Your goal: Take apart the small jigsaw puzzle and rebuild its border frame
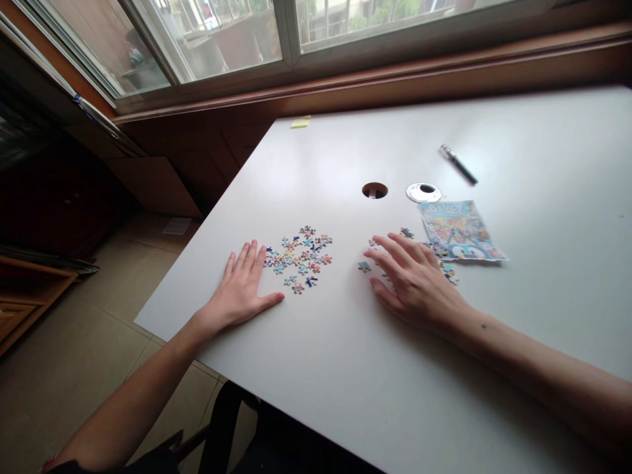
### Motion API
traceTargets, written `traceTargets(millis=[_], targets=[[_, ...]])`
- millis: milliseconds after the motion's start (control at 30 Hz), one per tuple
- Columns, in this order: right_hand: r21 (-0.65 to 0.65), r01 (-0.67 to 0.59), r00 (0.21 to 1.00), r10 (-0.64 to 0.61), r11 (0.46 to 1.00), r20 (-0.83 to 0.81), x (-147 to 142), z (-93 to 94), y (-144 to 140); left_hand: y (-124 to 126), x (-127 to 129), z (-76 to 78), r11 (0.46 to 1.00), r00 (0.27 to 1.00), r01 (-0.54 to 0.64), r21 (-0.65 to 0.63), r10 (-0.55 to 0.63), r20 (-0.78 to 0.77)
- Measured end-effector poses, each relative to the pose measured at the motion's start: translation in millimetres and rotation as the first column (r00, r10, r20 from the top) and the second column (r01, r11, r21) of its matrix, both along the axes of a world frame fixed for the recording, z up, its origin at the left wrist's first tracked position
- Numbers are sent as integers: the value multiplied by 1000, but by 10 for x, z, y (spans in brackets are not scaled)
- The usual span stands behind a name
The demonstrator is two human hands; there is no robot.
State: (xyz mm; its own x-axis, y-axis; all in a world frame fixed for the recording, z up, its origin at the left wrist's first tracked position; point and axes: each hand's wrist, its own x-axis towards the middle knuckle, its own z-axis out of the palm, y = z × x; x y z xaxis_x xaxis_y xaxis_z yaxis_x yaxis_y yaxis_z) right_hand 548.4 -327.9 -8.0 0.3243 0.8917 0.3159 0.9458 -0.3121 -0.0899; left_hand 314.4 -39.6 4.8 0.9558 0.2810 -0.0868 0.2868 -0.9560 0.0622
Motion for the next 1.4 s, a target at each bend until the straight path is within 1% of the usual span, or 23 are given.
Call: traceTargets(millis=[133, 267, 400, 500, 600, 733, 833, 967, 1067, 1167, 1233, 1300, 1400], targets=[[4, 6, 1000, -6, 1000, -9, -6, 14, -1, 64, 316, 53, 995, 998, 64, -82, -66, -21], [7, 5, 1000, -5, 1000, -14, -10, 20, -2, 103, 464, 131, 976, 993, 108, -187, -116, -36], [7, 8, 1000, -8, 1000, -12, -15, 32, -5, -11, 430, 241, 925, 979, 188, -331, -202, -9], [11, 8, 1000, -8, 1000, -12, -23, 39, -4, -80, 333, 293, 887, 974, 222, -405, -222, 49], [17, 5, 1000, -5, 1000, -7, -24, 32, -2, -46, 252, 298, 851, 969, 248, -463, -228, 99], [23, 7, 1000, -7, 1000, -4, -17, 18, -2, 30, 240, 270, 806, 962, 269, -528, -202, 182], [16, 12, 1000, -12, 1000, -7, -16, 19, -3, 5, 271, 263, 809, 947, 314, -497, -231, 223], [5, 11, 1000, -11, 1000, -4, -20, 23, -3, -103, 316, 298, 841, 932, 351, -411, -269, 244], [-4, 14, 1000, -14, 1000, -5, -20, 22, -4, -189, 370, 307, 885, 947, 312, -345, -262, 185], [-11, 9, 1000, -9, 1000, -3, -17, 23, -5, -219, 458, 253, 934, 969, 245, -261, -230, 86], [-13, 7, 1000, -7, 1000, -5, -15, 26, -6, -169, 526, 200, 955, 976, 216, -205, -213, 41], [-10, 12, 1000, -13, 1000, -11, -14, 27, -7, -64, 586, 166, 962, 977, 211, -170, -214, 0], [-8, 21, 1000, -21, 1000, -23, -15, 29, -7, 110, 639, 175, 962, 972, 223, -156, -232, -43]])
